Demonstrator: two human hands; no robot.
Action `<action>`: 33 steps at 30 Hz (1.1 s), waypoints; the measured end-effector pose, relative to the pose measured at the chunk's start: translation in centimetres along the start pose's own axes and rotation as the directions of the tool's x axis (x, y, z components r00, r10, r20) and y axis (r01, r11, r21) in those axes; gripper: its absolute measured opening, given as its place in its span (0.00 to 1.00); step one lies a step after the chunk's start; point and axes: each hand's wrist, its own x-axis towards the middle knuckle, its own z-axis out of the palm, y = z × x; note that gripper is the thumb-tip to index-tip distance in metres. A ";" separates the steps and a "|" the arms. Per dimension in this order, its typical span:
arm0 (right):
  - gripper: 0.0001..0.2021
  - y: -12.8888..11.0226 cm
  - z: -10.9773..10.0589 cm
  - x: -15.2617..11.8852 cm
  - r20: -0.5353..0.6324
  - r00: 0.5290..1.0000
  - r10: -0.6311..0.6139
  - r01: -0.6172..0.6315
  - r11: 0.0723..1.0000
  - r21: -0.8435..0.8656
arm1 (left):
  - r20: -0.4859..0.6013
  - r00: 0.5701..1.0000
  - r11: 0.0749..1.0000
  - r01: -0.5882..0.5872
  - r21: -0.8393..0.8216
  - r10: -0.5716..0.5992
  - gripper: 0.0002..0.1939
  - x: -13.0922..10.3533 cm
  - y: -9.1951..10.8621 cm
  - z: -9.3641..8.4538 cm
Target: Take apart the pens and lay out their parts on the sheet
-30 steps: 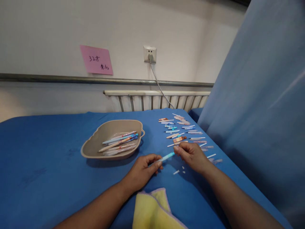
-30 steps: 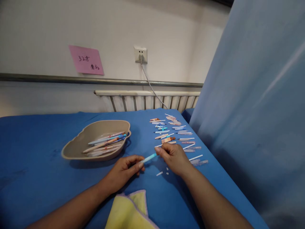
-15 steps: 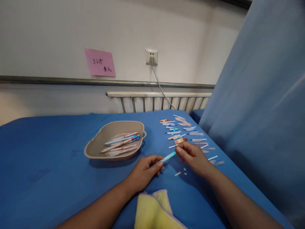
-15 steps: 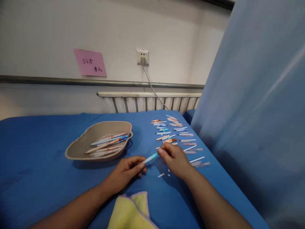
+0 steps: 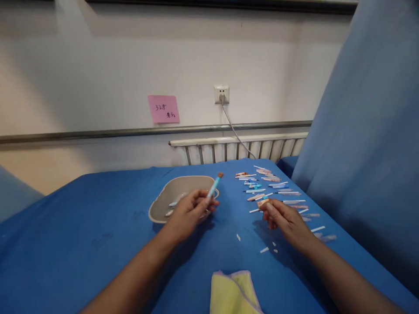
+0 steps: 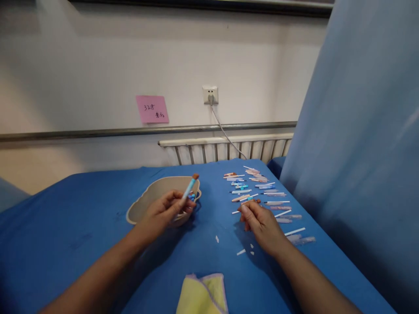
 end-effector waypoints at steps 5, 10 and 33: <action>0.17 0.0 0.1 0.0 0.018 1.000 -0.025 0.026 0.999 -0.042 | -0.066 0.995 0.751 0.100 0.652 -0.075 0.18 2.7 -2.6 -6.3; 0.17 0.0 0.0 0.2 0.031 0.999 -0.040 0.042 0.997 -0.070 | -0.066 0.985 0.548 0.145 0.824 -0.162 0.14 3.9 -4.1 -8.0; 0.11 2.9 -4.5 2.4 -0.273 0.960 0.054 -0.152 0.923 -0.353 | 0.065 0.976 0.698 -0.195 0.689 0.208 0.14 1.1 0.7 2.7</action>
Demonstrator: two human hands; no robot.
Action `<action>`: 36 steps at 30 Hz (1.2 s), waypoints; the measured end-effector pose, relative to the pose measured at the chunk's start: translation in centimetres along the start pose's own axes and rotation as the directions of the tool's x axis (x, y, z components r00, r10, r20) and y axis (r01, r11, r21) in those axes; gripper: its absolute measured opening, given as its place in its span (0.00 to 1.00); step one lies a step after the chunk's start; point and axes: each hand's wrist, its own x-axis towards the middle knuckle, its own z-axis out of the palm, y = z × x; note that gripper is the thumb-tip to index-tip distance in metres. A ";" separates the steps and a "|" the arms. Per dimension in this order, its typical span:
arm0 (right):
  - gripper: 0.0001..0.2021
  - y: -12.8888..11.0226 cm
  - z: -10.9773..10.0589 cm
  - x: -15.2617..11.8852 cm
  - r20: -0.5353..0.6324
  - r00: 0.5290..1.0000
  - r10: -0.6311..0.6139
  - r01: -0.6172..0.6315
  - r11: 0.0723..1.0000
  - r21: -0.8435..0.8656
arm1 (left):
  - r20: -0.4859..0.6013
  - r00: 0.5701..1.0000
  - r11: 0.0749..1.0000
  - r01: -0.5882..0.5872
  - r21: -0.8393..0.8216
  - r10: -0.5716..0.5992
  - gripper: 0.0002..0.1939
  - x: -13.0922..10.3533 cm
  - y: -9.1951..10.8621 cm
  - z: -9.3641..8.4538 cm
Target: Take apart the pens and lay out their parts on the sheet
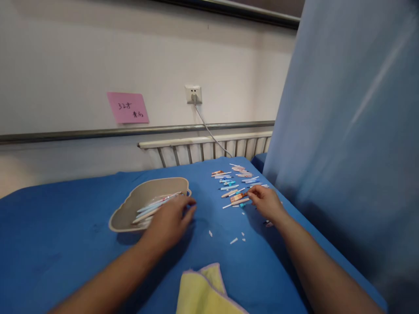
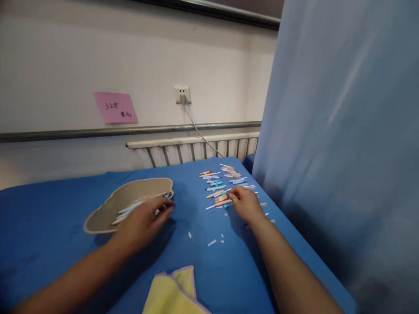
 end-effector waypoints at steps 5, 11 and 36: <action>0.11 0.5 0.5 0.2 0.110 0.989 -0.103 0.125 0.969 -0.212 | 0.109 0.989 0.976 -0.081 -0.202 0.104 0.10 -1.2 3.1 6.1; 0.13 0.9 1.5 0.5 0.209 0.970 -0.126 0.180 0.948 -0.264 | 0.049 0.996 0.954 -0.058 -0.293 0.075 0.10 0.0 1.6 9.0; 0.11 0.0 2.0 -0.5 0.298 0.952 -0.070 0.180 0.915 -0.362 | 0.170 0.985 0.754 0.144 -0.641 -0.043 0.10 0.2 -0.3 10.0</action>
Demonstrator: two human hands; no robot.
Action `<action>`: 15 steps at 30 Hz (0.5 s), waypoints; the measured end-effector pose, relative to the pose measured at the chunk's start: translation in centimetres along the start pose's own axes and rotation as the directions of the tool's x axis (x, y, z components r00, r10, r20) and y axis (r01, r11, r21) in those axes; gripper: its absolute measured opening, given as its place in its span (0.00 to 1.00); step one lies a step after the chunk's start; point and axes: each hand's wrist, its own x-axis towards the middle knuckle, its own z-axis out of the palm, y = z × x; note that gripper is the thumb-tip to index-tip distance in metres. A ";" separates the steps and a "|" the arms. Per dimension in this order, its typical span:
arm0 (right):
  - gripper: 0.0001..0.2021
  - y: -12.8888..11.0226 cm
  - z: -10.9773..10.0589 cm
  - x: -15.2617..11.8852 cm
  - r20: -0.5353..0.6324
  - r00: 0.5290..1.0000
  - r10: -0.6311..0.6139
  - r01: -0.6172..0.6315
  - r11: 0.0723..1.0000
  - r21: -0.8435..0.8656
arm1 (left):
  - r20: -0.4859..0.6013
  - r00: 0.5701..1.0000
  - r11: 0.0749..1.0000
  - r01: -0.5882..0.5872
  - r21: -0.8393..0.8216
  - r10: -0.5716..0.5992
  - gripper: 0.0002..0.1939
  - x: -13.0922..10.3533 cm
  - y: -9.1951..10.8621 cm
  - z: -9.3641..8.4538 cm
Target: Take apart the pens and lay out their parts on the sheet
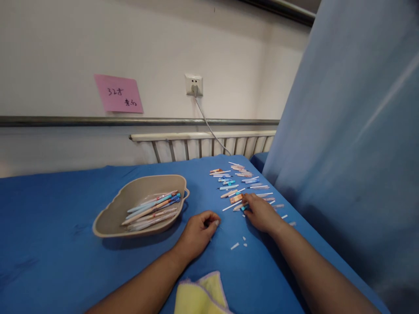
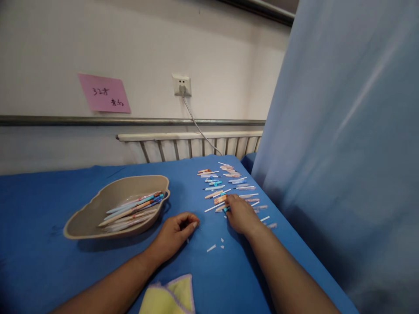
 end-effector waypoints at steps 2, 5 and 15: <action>0.09 -0.1 0.0 0.0 0.013 1.000 -0.017 0.017 1.000 0.007 | 0.006 1.000 1.000 -0.001 0.002 0.001 0.10 0.0 0.0 0.0; 0.08 -0.4 0.0 -0.2 0.026 0.998 -0.057 0.057 0.998 0.026 | 0.006 1.000 1.000 0.004 0.007 -0.004 0.10 -0.1 0.1 0.0; 0.15 -0.4 0.5 -0.5 0.050 0.992 -0.118 0.118 0.993 0.000 | -0.016 1.000 1.000 0.010 -0.003 -0.010 0.11 0.0 0.1 0.0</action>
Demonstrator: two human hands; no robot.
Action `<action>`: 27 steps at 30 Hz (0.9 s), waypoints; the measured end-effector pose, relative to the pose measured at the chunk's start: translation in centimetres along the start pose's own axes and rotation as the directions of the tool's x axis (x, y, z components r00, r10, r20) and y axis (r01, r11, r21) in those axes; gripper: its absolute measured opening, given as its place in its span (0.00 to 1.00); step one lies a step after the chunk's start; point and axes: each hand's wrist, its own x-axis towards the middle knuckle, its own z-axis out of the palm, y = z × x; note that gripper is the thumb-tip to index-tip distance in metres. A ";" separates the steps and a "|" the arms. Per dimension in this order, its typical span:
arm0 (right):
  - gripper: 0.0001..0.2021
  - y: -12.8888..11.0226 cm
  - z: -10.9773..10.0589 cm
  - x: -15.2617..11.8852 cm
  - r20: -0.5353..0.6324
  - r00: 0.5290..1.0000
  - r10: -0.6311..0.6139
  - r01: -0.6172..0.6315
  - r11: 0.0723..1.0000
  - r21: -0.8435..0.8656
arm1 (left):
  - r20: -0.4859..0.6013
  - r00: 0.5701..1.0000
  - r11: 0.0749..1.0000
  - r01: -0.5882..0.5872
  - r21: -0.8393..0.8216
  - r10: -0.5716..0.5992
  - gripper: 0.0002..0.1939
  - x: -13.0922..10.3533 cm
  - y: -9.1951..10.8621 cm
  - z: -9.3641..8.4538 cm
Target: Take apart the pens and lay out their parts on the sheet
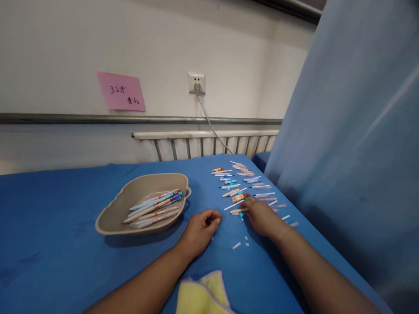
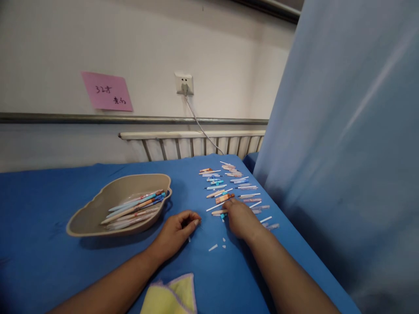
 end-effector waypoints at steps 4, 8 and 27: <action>0.11 0.0 -0.2 0.2 0.020 0.999 0.044 -0.042 0.997 -0.068 | -0.039 0.999 1.000 -0.009 0.015 0.010 0.12 0.1 -0.2 0.0; 0.07 -0.3 -0.6 0.1 -0.002 0.998 0.056 -0.056 0.994 -0.089 | -0.049 0.998 0.994 -0.022 0.107 0.027 0.12 0.2 -0.2 0.0; 0.07 1.3 0.2 1.6 -0.313 0.864 0.394 -0.127 0.772 0.623 | 0.098 0.993 0.799 -0.117 0.589 0.072 0.08 4.9 1.2 2.4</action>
